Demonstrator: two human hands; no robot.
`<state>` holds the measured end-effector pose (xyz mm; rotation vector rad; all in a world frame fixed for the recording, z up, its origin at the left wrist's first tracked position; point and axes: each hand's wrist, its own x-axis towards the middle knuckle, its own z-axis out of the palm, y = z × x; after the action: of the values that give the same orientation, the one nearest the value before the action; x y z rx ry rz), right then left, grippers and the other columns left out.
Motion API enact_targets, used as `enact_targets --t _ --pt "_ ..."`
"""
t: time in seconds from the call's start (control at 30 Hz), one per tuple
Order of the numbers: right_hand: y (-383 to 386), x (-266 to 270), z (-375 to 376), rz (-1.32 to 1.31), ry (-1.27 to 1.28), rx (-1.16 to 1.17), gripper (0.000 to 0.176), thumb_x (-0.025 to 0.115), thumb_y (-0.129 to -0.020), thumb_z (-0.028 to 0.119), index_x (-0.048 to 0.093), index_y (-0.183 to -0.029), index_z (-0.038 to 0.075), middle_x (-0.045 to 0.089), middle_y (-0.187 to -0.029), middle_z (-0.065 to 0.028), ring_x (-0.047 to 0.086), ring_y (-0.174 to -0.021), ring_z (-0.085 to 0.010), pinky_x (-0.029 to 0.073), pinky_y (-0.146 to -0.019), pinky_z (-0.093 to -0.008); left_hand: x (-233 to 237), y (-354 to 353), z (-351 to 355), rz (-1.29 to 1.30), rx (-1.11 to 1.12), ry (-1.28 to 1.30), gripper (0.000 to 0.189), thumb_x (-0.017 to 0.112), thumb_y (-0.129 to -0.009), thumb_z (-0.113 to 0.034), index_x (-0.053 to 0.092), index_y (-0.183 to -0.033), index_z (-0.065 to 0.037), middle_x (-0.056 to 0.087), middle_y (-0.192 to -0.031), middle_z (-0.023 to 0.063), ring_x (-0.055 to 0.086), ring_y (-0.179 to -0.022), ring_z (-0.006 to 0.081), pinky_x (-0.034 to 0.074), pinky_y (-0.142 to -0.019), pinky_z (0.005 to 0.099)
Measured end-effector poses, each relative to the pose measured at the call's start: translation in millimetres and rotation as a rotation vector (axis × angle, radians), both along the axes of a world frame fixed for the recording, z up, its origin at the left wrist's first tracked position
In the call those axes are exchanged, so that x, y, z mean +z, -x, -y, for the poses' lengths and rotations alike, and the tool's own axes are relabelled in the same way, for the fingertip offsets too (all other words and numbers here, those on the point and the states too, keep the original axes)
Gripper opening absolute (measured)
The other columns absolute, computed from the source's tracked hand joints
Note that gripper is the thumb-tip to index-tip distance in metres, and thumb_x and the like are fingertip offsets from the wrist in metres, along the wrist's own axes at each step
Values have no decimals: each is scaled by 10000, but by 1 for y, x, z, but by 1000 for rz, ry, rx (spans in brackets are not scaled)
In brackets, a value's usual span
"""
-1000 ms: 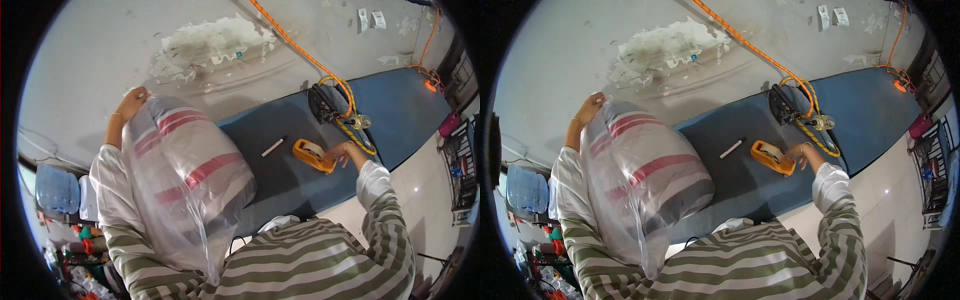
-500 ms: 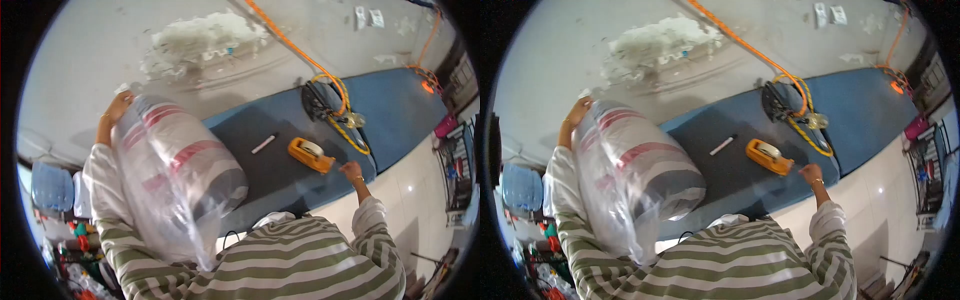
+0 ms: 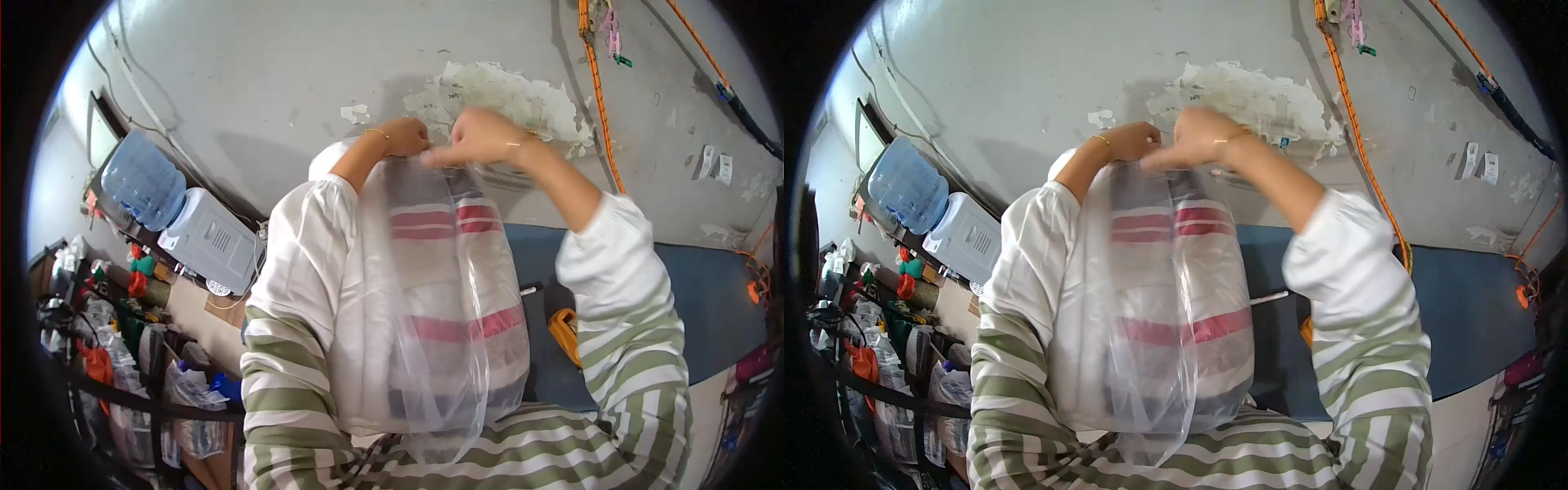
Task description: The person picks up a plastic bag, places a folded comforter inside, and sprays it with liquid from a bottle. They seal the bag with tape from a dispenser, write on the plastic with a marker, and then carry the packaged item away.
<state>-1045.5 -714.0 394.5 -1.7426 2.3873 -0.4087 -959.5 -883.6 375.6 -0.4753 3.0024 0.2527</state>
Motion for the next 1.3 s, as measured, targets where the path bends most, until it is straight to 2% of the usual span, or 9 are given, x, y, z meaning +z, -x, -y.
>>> enact_targets --t 0.3,0.5,0.63,0.77,0.83,0.93,1.1,1.2,1.3 --pt "77 -68 10 688 -399 -166 820 531 -621 815 633 -727 8 455 -505 -41 398 -409 -113 301 -368 -280 -15 9 34 -57 40 -92 383 589 -819 -371 659 -994 -38 644 -1024 151 589 -979 298 440 -848 381" --pt "35 -80 7 761 567 -192 814 547 -752 674 587 -1075 -72 627 -915 -179 602 -846 -243 473 -757 -313 -20 26 48 -20 45 -97 386 609 -802 -390 663 -977 -51 646 -1019 145 591 -960 289 440 -844 376" --pt "27 -122 50 689 508 -198 722 518 -834 571 506 -1212 -43 559 -1175 -212 531 -1100 -317 376 -955 -348 -21 28 60 -152 -13 -142 414 585 -832 -398 630 -975 -12 645 -966 120 590 -883 243 446 -818 359" --pt "-59 -96 -66 843 979 -315 344 542 -912 297 566 -1078 -4 615 -1009 -89 560 -947 -138 418 -846 -260 14 -3 86 -665 -189 -453 438 578 -821 -454 648 -990 -56 649 -1044 125 591 -967 238 442 -841 351" --pt "-115 -73 -155 837 695 -309 279 552 -902 250 596 -762 12 570 -738 -25 530 -690 -93 423 -629 -231 26 -20 129 -513 98 -555 507 533 -842 -514 636 -1041 -60 620 -1107 102 562 -1039 226 426 -888 354" --pt "-203 -54 -219 977 399 -6 100 602 -838 104 635 -822 11 626 -871 -98 588 -827 -156 459 -702 -250 8 -32 131 -132 365 -245 531 447 -886 -524 595 -1165 -97 586 -1167 85 529 -1084 193 415 -923 380" --pt "-289 -46 -182 501 588 6 585 817 -637 340 616 -1119 76 516 -1187 -159 452 -1125 -347 359 -951 -420 9 -20 137 -278 257 -578 539 559 -842 -488 575 -1165 -57 581 -1133 133 523 -1093 221 417 -914 374" --pt "-302 -40 -166 450 731 9 145 688 -724 59 624 -848 18 610 -887 -130 538 -822 -318 411 -743 -383 12 -13 156 -534 89 -807 513 586 -832 -467 599 -1099 -29 618 -1026 134 557 -1027 219 439 -862 365" --pt "-302 -64 -199 1298 551 -6 167 625 -771 42 639 -924 -23 588 -1053 -166 580 -945 -239 422 -834 -356 19 -2 167 -684 56 -777 456 577 -838 -434 620 -1050 -33 647 -951 120 598 -955 229 461 -810 367"
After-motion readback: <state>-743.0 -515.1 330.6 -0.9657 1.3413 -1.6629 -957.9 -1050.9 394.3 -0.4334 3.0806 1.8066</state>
